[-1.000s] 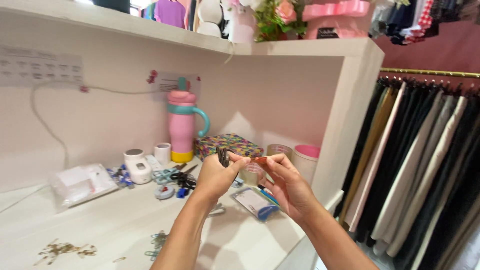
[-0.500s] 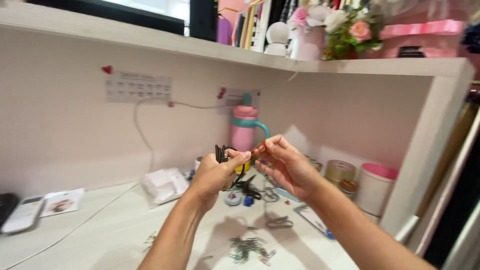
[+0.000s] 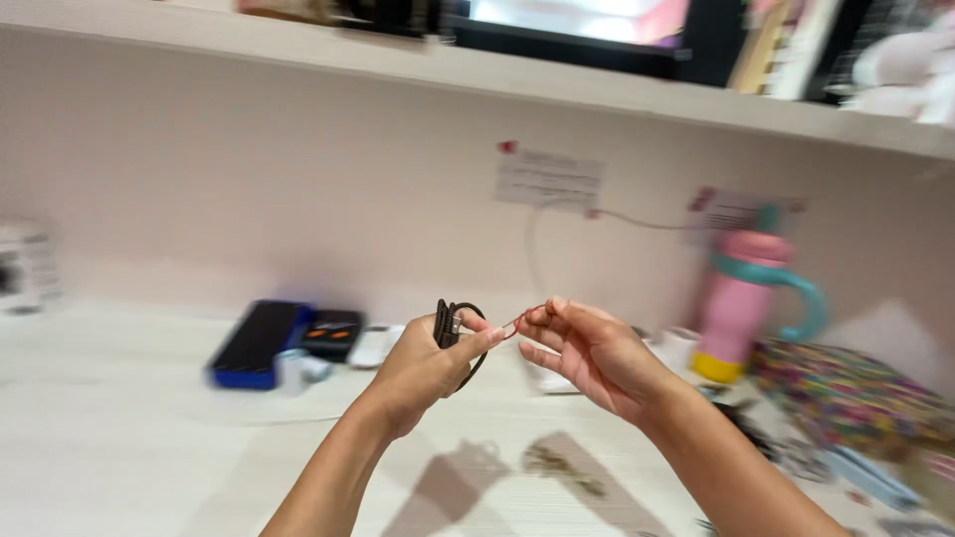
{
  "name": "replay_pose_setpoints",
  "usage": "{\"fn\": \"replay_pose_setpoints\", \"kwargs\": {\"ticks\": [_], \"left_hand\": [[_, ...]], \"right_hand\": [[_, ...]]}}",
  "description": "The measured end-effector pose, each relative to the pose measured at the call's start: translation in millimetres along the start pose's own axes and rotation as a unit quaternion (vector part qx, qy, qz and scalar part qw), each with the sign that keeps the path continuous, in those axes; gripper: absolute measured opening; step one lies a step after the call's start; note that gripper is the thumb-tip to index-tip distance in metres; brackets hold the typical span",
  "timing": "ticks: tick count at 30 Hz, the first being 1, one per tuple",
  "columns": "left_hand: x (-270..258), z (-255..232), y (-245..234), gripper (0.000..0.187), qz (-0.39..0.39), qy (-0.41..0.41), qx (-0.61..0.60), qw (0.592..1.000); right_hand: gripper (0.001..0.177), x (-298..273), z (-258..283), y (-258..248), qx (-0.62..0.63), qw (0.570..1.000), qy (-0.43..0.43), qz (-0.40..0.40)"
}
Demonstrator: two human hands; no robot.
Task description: Organizing various charging cables and electronic accessories on a desk and placing them into a drawer.
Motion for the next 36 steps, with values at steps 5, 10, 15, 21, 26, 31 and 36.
{"fn": "replay_pose_setpoints", "kwargs": {"ticks": [5,10,15,21,26,31,36], "left_hand": [[-38,17,-72,0.022,-0.151,0.019,0.083,0.985],[-85,14,-131,0.016,-0.281,0.064,0.135,0.948],[-143,1,-153,0.018,-0.329,-0.026,0.239,0.913],[-179,20,-191,0.021,-0.346,0.037,0.254,0.903],[-221,3,-198,0.033,-0.356,0.000,0.148,0.923],[-272,-3,-236,0.068,-0.281,0.040,-0.107,0.953],[-296,14,-269,0.077,-0.169,0.081,-0.177,0.966]], "right_hand": [[0.028,28,-56,64,-0.154,0.985,-0.001,0.073],[0.026,46,-100,115,-0.228,0.957,0.011,0.177],[0.022,51,-136,173,-0.150,0.971,-0.016,0.183],[0.015,41,-148,231,0.067,0.976,0.053,0.200],[0.013,50,-184,268,0.235,0.922,0.060,0.302],[0.018,42,-180,317,0.075,0.945,-0.006,0.319],[0.064,-6,-185,372,-0.063,0.920,0.029,0.385]]}}
Point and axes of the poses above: each hand's wrist, its own x-axis towards the middle knuckle, its own y-axis out of the palm, z = x × y, the point moved 1 cm from there along x, towards the middle knuckle, and after that the axes turned 12 degrees about -y, right-handed, at the moved point
